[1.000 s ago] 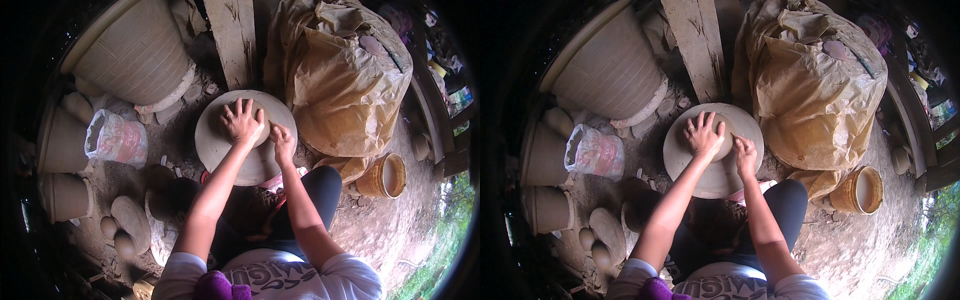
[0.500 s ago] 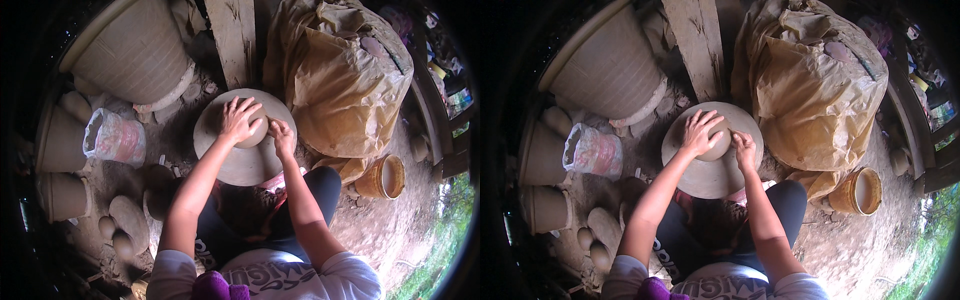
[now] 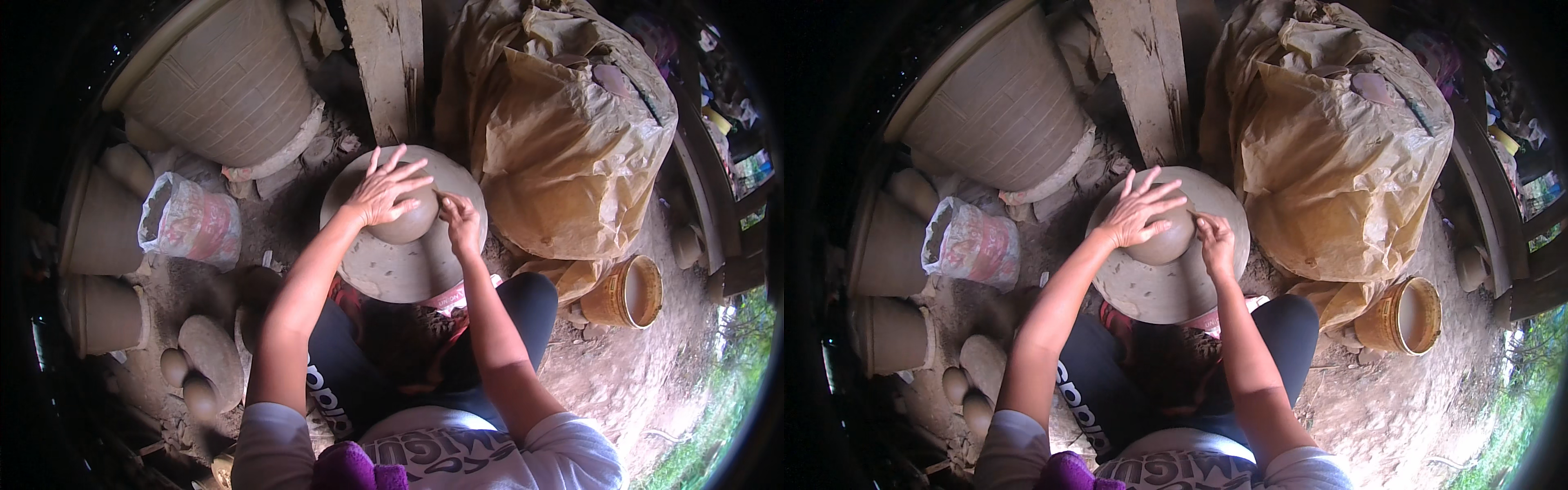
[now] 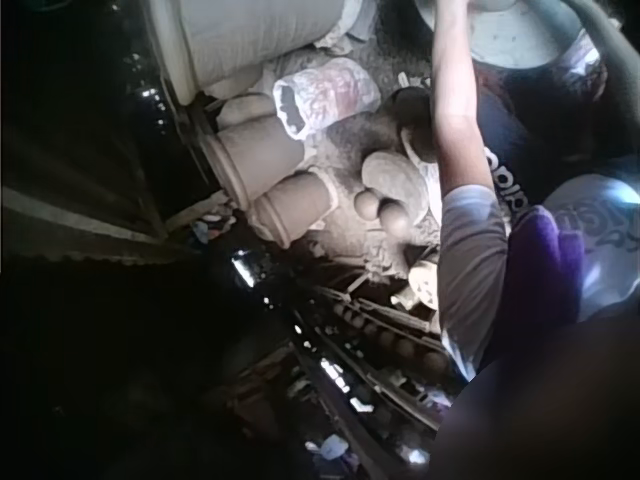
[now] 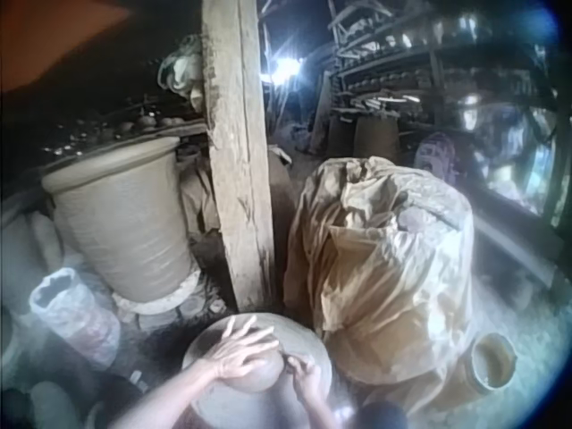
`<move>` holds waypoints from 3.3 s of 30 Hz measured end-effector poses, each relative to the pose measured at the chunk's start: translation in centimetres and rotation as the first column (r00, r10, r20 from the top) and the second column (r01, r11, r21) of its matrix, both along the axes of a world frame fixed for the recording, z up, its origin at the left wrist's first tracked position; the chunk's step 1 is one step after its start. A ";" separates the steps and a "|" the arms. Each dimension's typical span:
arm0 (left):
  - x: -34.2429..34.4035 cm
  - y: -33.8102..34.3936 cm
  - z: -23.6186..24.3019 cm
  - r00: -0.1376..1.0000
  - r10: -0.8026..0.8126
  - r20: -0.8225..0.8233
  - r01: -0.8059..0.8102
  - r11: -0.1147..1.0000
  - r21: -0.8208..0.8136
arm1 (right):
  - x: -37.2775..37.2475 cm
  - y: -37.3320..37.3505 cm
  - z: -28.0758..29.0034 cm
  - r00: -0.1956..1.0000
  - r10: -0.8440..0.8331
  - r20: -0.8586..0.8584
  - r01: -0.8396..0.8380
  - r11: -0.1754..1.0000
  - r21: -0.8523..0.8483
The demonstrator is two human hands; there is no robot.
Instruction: The person shapes a lump of clay on a rotating pottery wheel, smoothing the surface with hands and a small tool. The person then removes the finished clay piece and places it among other similar items on the floor.
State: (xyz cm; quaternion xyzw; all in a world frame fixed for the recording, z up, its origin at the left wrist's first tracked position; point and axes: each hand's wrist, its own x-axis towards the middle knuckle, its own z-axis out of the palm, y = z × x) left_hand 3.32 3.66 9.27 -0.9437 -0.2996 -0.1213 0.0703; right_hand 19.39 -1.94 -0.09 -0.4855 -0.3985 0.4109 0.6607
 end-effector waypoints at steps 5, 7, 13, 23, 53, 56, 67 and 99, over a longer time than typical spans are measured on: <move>0.7 -0.6 -4.2 0.890 0.367 0.271 -0.334 0.929 -0.161 | 0.0 0.1 -0.1 1.000 -0.001 0.029 0.002 1.000 -0.025; 2.1 -1.1 -5.5 0.809 0.472 0.350 -0.475 0.876 -0.081 | -0.5 -1.0 -0.4 0.996 -0.039 0.081 0.042 0.998 -0.036; 6.1 -2.9 -3.0 0.484 0.823 0.298 -0.788 0.558 -0.260 | -2.0 -3.8 -0.7 0.979 -0.122 0.162 0.112 0.991 0.069; 0.0 -0.5 -2.6 0.956 0.210 0.206 -0.167 0.964 -0.207 | 0.9 0.3 0.6 0.981 -0.051 0.186 0.037 0.996 0.076; 5.1 -1.0 -2.2 0.256 0.866 0.429 -0.628 0.487 -0.607 | -1.1 -2.5 -1.1 0.911 -0.136 0.390 0.097 0.988 0.119; -3.4 2.0 -2.4 0.243 0.838 0.488 -0.460 0.542 -0.703 | -1.0 -2.0 -0.9 0.912 -0.133 0.388 0.089 0.988 0.129; -3.5 -13.3 -18.5 -0.542 0.831 0.126 0.119 0.224 -0.967 | -1.1 -2.4 0.3 0.916 -0.114 0.384 0.087 0.992 0.088; 0.7 -18.9 -14.5 -0.375 0.904 -0.206 0.554 0.041 -0.831 | -0.8 -1.9 1.3 0.843 -0.161 0.514 0.084 0.982 0.171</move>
